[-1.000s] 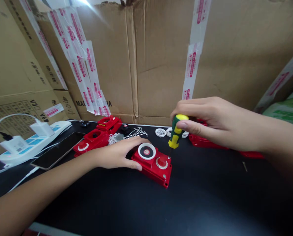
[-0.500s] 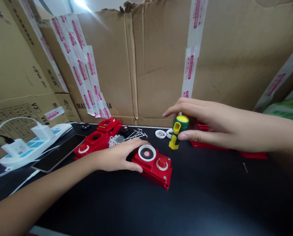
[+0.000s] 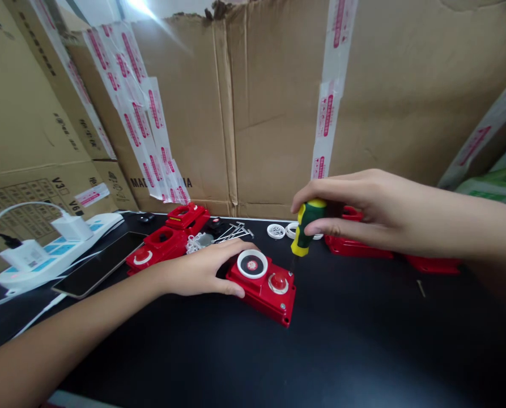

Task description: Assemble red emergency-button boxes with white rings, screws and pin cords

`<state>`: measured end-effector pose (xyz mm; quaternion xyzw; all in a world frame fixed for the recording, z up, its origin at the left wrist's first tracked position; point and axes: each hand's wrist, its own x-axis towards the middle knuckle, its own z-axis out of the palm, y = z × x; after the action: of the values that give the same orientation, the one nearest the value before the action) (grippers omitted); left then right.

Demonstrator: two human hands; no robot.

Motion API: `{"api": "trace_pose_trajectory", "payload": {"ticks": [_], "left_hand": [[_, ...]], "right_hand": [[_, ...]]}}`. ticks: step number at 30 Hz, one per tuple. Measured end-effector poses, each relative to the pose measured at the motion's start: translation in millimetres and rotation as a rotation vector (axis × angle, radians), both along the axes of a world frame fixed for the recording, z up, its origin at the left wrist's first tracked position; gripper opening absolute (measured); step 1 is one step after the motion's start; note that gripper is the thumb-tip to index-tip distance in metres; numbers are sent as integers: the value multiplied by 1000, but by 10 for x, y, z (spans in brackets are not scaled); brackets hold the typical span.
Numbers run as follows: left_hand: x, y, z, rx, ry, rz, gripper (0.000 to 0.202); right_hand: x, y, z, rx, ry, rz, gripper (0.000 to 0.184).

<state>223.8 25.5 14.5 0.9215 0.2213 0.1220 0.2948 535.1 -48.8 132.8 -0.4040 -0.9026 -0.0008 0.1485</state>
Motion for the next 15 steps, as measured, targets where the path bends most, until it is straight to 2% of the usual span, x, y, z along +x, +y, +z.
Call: {"api": "trace_pose_trajectory", "payload": {"ticks": [3, 6, 11, 15], "left_hand": [[7, -1, 2, 5, -1, -9, 70], [5, 2, -2, 10, -3, -13, 70], [-5, 5, -12, 12, 3, 4, 69], [-7, 1, -9, 6, 1, 3, 69]], "right_hand": [[2, -10, 8, -15, -12, -29, 39], [16, -30, 46, -21, -1, 15, 41], [62, -16, 87, -21, 13, 190, 28], [70, 3, 83, 7, 14, 193, 26]]}}
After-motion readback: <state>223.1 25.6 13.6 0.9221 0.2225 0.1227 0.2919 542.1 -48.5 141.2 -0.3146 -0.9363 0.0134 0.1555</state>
